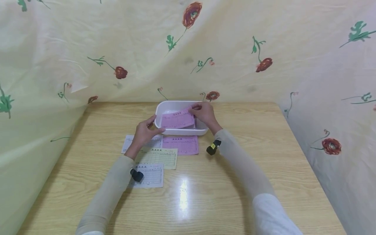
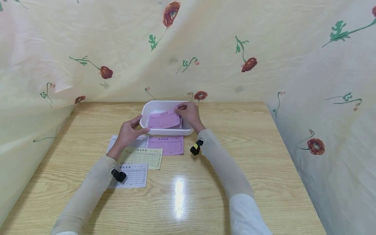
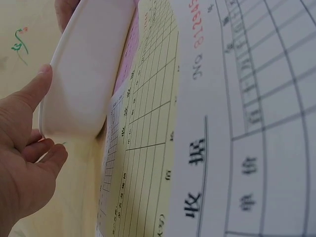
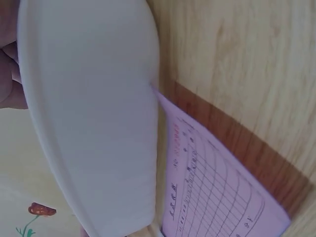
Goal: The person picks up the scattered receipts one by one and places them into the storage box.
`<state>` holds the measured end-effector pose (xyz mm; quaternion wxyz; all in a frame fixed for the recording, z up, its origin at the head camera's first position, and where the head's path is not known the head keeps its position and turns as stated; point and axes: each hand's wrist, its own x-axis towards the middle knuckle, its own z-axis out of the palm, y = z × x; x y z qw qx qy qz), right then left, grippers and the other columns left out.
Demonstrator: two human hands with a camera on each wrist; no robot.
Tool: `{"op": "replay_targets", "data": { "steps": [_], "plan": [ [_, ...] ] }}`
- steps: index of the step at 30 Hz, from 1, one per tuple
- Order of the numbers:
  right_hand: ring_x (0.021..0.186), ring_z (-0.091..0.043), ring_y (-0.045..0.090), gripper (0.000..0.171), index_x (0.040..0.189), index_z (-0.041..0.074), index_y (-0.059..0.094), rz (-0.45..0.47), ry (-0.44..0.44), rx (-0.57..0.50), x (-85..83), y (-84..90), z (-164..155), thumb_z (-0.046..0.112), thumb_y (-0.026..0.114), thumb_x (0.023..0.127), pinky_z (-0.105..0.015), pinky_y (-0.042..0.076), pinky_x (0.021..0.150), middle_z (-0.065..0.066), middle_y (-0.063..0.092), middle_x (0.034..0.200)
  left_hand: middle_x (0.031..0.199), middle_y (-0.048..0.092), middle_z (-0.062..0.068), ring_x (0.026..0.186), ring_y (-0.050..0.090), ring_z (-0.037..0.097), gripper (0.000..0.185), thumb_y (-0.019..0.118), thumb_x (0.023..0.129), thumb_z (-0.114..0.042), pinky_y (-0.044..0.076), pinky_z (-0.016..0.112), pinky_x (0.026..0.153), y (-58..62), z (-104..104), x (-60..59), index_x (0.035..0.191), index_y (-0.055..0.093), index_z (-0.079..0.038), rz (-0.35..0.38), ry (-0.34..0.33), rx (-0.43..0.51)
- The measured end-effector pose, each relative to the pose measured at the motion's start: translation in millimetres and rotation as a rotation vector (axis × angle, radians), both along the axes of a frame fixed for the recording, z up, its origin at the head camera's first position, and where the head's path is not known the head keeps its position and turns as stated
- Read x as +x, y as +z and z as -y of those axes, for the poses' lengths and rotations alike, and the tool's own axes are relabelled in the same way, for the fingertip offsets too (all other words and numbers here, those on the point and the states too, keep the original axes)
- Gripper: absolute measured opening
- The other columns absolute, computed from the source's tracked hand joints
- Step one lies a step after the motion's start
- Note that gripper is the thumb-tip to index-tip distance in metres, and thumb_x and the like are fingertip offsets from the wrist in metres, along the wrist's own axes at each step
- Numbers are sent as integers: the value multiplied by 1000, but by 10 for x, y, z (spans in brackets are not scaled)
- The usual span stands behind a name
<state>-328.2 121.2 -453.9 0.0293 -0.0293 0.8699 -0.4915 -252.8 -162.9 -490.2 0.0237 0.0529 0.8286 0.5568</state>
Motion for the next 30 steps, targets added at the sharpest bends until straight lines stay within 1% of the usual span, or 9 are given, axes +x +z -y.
{"op": "replay_targets", "data": {
  "steps": [6, 8, 10, 13, 16, 20, 25, 30],
  "plan": [
    [87, -27, 76, 30, 117, 1, 72, 2, 24, -9, 35, 125, -37, 21, 76, 95, -43, 66, 82, -17, 76, 105, 162, 39, 7, 148, 39, 25, 90, 87, 83, -34, 40, 34, 121, -5, 3, -2, 155, 41, -8, -1, -4, 6],
    [87, -27, 76, 31, 118, 3, 73, -25, 26, 27, 64, 195, -60, 23, 75, 95, -42, 65, 81, -15, 76, 106, 162, 39, 8, 148, 39, 26, 90, 87, 83, -34, 40, 35, 121, -2, 1, 0, 156, 41, -8, 1, -5, 5],
    [89, -26, 76, 31, 118, 4, 73, -59, 30, 60, 102, 273, -87, 24, 75, 95, -38, 65, 80, -14, 77, 107, 162, 39, 8, 148, 39, 26, 90, 87, 83, -34, 40, 35, 121, 2, -3, 2, 156, 41, -7, 3, -1, 2],
    [89, -23, 75, 30, 118, 5, 74, -110, 31, 70, 181, 395, -138, 25, 75, 95, -34, 65, 77, -12, 77, 107, 162, 38, 9, 149, 38, 26, 90, 87, 83, -33, 39, 34, 121, 15, -9, 6, 156, 39, -5, 3, 0, -3],
    [88, -23, 75, 31, 118, 4, 73, -145, 40, 25, 295, 510, -195, 24, 76, 94, -33, 66, 75, -12, 77, 106, 163, 37, 9, 149, 38, 25, 90, 86, 84, -32, 39, 33, 121, 20, -15, 11, 156, 39, -4, 2, 1, -8],
    [87, -23, 75, 33, 119, 3, 73, -194, 52, 4, 470, 629, -269, 24, 77, 94, -32, 66, 74, -11, 77, 107, 162, 38, 9, 149, 38, 24, 90, 86, 84, -31, 39, 33, 122, 16, -20, 21, 155, 40, -5, -7, 1, -5],
    [85, -22, 75, 32, 117, 5, 74, -208, 51, -18, 695, 682, -347, 26, 78, 93, -30, 65, 73, -11, 77, 106, 162, 39, 8, 149, 38, 25, 90, 87, 83, -32, 38, 35, 122, 1, -23, 22, 156, 40, -5, -15, 2, 8],
    [86, -20, 74, 34, 116, 7, 75, -201, 62, -32, 897, 617, -434, 29, 80, 91, -25, 64, 73, -10, 77, 109, 162, 39, 9, 149, 38, 25, 89, 87, 83, -32, 38, 35, 122, 7, -28, 19, 155, 40, -5, -19, 2, 9]
  ]
}}
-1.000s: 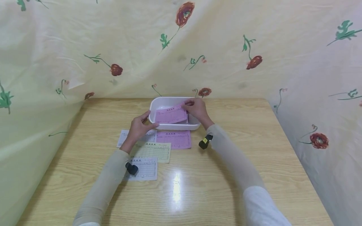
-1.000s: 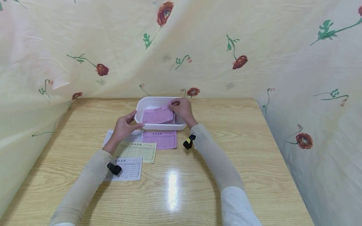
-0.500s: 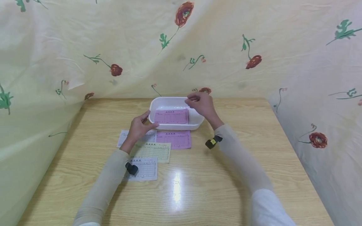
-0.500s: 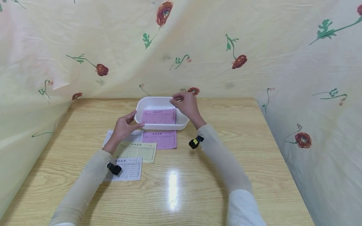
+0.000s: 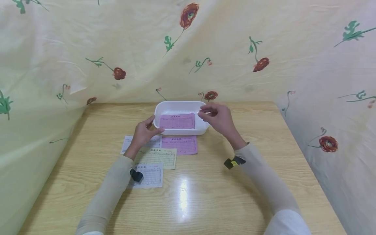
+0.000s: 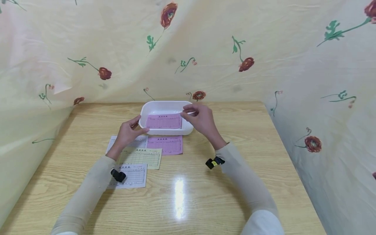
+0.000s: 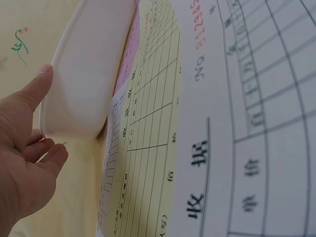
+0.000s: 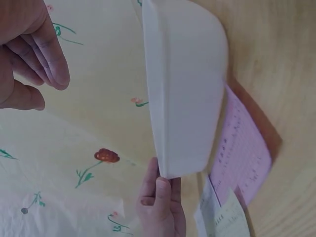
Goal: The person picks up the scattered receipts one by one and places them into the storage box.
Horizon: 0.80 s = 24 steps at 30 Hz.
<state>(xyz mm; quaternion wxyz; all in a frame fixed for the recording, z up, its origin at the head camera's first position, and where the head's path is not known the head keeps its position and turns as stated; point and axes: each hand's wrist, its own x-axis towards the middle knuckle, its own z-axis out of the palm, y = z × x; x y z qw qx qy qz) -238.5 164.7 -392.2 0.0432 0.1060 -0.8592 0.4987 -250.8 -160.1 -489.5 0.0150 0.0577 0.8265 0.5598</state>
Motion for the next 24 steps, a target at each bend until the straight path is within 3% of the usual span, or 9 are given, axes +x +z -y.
{"op": "replay_targets", "data": {
  "steps": [9, 24],
  "plan": [
    [85, -21, 74, 29, 111, 8, 76, 19, 14, -6, 240, -260, -106, 26, 82, 89, -25, 64, 69, -9, 77, 105, 162, 39, 8, 149, 37, 25, 89, 86, 84, -31, 37, 36, 123, 7, 11, -5, 155, 40, -6, -2, -5, 5],
    [91, -25, 75, 32, 118, 1, 73, 228, 55, 12, 427, -702, -123, 16, 79, 90, -32, 66, 78, -15, 76, 110, 162, 39, 7, 149, 37, 24, 88, 86, 84, -33, 38, 36, 123, -2, 5, -8, 155, 42, -6, -8, -7, -3]
  ]
}}
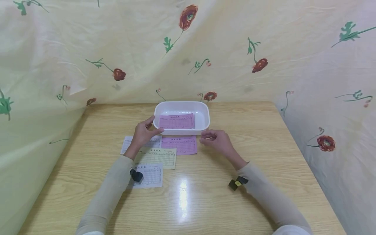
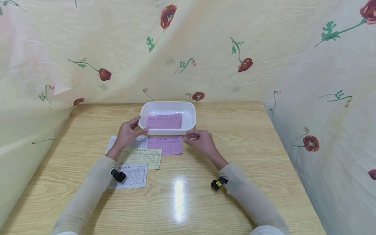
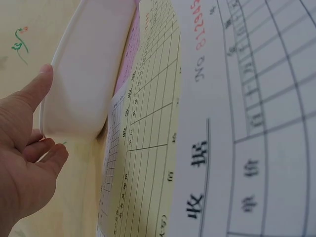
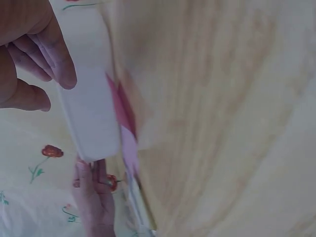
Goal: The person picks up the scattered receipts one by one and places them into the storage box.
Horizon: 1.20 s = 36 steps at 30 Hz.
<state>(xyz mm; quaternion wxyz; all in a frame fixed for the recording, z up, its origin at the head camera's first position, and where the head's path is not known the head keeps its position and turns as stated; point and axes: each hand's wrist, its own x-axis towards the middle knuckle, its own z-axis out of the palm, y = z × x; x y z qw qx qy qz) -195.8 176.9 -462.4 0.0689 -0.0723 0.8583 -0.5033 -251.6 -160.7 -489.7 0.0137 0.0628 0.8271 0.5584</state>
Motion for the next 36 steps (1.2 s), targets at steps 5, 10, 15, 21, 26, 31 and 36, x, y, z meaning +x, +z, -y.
{"op": "replay_targets", "data": {
  "steps": [5, 10, 15, 21, 26, 31, 36],
  "plan": [
    [93, -26, 74, 31, 116, 2, 73, 3, 8, 62, -46, -135, 56, 17, 79, 90, -34, 65, 82, -14, 76, 108, 162, 39, 7, 149, 37, 25, 88, 86, 84, -32, 37, 37, 123, 4, -4, 4, 155, 42, -6, 3, -1, 6],
    [94, -25, 74, 30, 115, 5, 75, 15, 4, 96, -94, -208, 101, 17, 81, 88, -36, 64, 86, -11, 77, 105, 162, 39, 7, 149, 37, 24, 89, 87, 83, -33, 38, 37, 123, 0, -3, 8, 155, 41, -6, 8, 0, 2],
    [96, -25, 73, 29, 113, 6, 75, 35, -1, 103, -124, -228, 123, 18, 82, 88, -38, 63, 89, -10, 77, 104, 163, 37, 8, 150, 37, 26, 90, 86, 84, -33, 38, 37, 123, 5, -5, 10, 156, 39, -6, 13, -2, -3],
    [98, -24, 74, 32, 114, 5, 74, 53, 3, 108, -148, -264, 153, 19, 83, 87, -39, 62, 92, -10, 78, 105, 162, 37, 8, 149, 38, 26, 89, 86, 84, -32, 39, 37, 122, 18, -3, 0, 156, 40, -6, 15, 3, -12],
    [97, -25, 74, 36, 117, 3, 72, 94, -14, 70, -159, -291, 181, 18, 83, 86, -34, 64, 87, -12, 77, 107, 162, 37, 8, 149, 37, 25, 88, 85, 85, -32, 38, 36, 122, 14, 4, -10, 156, 40, -6, 16, -2, -4],
    [97, -25, 75, 39, 122, 0, 68, 160, -45, 9, -175, -321, 214, 15, 81, 88, -29, 65, 80, -16, 76, 110, 162, 38, 7, 149, 37, 24, 87, 86, 85, -31, 38, 36, 123, 22, 3, -2, 156, 40, -7, 15, -6, 8],
    [93, -24, 76, 38, 121, -2, 69, 176, -51, -4, -190, -347, 256, 12, 80, 88, -28, 66, 77, -17, 77, 107, 162, 38, 7, 150, 37, 25, 89, 86, 84, -33, 37, 36, 123, 23, 9, 4, 156, 39, -7, 20, -1, 4]
  ]
}}
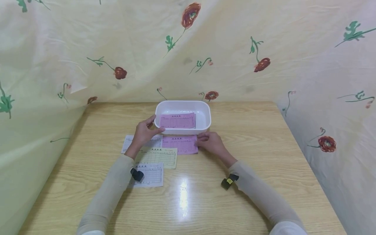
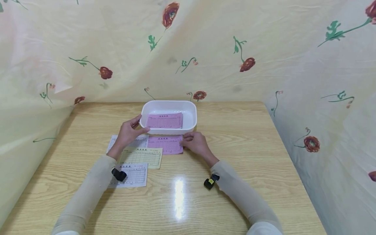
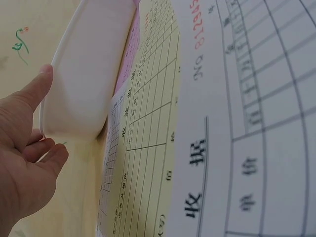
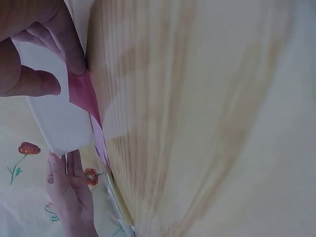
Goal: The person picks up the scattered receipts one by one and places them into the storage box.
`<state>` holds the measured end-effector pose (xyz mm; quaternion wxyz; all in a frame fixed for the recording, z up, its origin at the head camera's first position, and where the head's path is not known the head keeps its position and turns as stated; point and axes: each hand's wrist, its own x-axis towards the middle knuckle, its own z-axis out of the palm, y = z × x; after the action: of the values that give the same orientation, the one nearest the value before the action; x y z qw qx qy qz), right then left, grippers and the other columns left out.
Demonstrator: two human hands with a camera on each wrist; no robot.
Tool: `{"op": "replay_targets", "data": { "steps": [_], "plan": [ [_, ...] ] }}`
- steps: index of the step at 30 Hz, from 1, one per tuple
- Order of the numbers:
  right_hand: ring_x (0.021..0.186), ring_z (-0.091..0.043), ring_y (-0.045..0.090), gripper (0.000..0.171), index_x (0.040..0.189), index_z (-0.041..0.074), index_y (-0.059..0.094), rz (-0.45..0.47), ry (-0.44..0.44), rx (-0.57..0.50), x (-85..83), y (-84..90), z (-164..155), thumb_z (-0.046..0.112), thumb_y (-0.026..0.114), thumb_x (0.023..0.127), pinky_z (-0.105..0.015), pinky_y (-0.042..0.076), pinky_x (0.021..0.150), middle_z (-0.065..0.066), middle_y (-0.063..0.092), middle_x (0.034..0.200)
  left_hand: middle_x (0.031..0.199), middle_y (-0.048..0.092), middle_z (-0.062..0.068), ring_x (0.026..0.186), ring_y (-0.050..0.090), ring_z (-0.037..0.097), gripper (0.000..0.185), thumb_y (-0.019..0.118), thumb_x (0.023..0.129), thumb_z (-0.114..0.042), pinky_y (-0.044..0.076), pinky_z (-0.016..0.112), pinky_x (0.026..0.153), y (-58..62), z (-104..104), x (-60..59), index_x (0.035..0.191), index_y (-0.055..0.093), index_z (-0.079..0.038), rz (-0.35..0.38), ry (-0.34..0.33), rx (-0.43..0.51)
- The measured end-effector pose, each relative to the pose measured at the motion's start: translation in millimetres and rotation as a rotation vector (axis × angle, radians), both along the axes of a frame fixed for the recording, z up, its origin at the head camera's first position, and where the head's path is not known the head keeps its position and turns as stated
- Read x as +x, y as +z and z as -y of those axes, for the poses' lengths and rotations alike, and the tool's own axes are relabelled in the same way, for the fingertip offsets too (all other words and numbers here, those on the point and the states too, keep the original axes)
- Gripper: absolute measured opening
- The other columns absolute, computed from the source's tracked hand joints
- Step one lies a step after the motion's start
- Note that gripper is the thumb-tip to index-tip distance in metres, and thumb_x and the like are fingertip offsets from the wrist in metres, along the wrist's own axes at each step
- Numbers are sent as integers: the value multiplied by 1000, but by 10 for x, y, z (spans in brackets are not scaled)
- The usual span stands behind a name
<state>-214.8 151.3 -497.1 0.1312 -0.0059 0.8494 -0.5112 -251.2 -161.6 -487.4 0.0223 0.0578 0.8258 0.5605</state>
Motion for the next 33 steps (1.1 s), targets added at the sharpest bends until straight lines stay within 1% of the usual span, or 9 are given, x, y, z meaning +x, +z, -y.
{"op": "replay_targets", "data": {
  "steps": [3, 6, 11, 14, 19, 24, 31, 33],
  "plan": [
    [89, -23, 76, 37, 121, -3, 69, 6, 13, -4, -3, -7, 24, 10, 80, 87, -29, 66, 75, -17, 77, 103, 163, 37, 7, 150, 37, 25, 90, 86, 84, -34, 38, 36, 123, -8, 1, -1, 156, 39, -7, -1, 0, -4],
    [88, -23, 76, 38, 120, -3, 69, -1, 35, 2, 4, -2, 48, 11, 81, 87, -30, 66, 75, -16, 77, 101, 162, 38, 6, 149, 37, 24, 89, 86, 84, -34, 38, 35, 122, -23, 1, -3, 156, 40, -7, -5, 3, -1],
    [88, -19, 72, 35, 116, 2, 72, -61, 73, 98, 14, -6, 70, 17, 83, 86, -31, 64, 80, -9, 77, 97, 161, 40, 6, 149, 39, 23, 89, 86, 84, -34, 38, 35, 122, -44, -1, -9, 155, 41, -8, -10, 1, 2],
    [89, -19, 70, 31, 113, 3, 73, -83, 91, 124, 20, -15, 68, 17, 82, 86, -32, 63, 81, -7, 75, 97, 161, 40, 7, 149, 39, 24, 89, 86, 84, -34, 38, 35, 122, -45, -4, -12, 155, 41, -7, -9, -1, -3],
    [89, -20, 70, 28, 112, 1, 72, -85, 88, 110, 38, -7, 48, 13, 80, 88, -30, 64, 79, -10, 74, 100, 162, 38, 8, 149, 37, 25, 89, 86, 84, -34, 38, 35, 123, -24, 3, -13, 155, 40, -6, -4, -3, -3],
    [88, -20, 71, 26, 114, 0, 72, -81, 77, 83, 64, 65, 30, 11, 76, 91, -30, 65, 76, -12, 75, 101, 162, 39, 9, 150, 37, 25, 89, 85, 85, -33, 37, 36, 123, 0, 7, -12, 155, 40, -6, -1, -8, -4],
    [92, -23, 69, 26, 115, 2, 73, -177, 52, 97, 72, 113, -26, 12, 75, 92, -32, 63, 78, -11, 75, 102, 161, 40, 8, 149, 38, 25, 88, 86, 84, -33, 37, 36, 123, -1, 0, -4, 155, 42, -6, -12, -7, 4],
    [93, -23, 70, 26, 115, 2, 73, -187, 44, 88, 80, 137, -35, 13, 75, 92, -32, 64, 79, -12, 75, 103, 161, 41, 8, 149, 38, 25, 87, 86, 84, -33, 38, 36, 123, -6, 0, -4, 155, 42, -6, -14, -4, 3]
  ]
}}
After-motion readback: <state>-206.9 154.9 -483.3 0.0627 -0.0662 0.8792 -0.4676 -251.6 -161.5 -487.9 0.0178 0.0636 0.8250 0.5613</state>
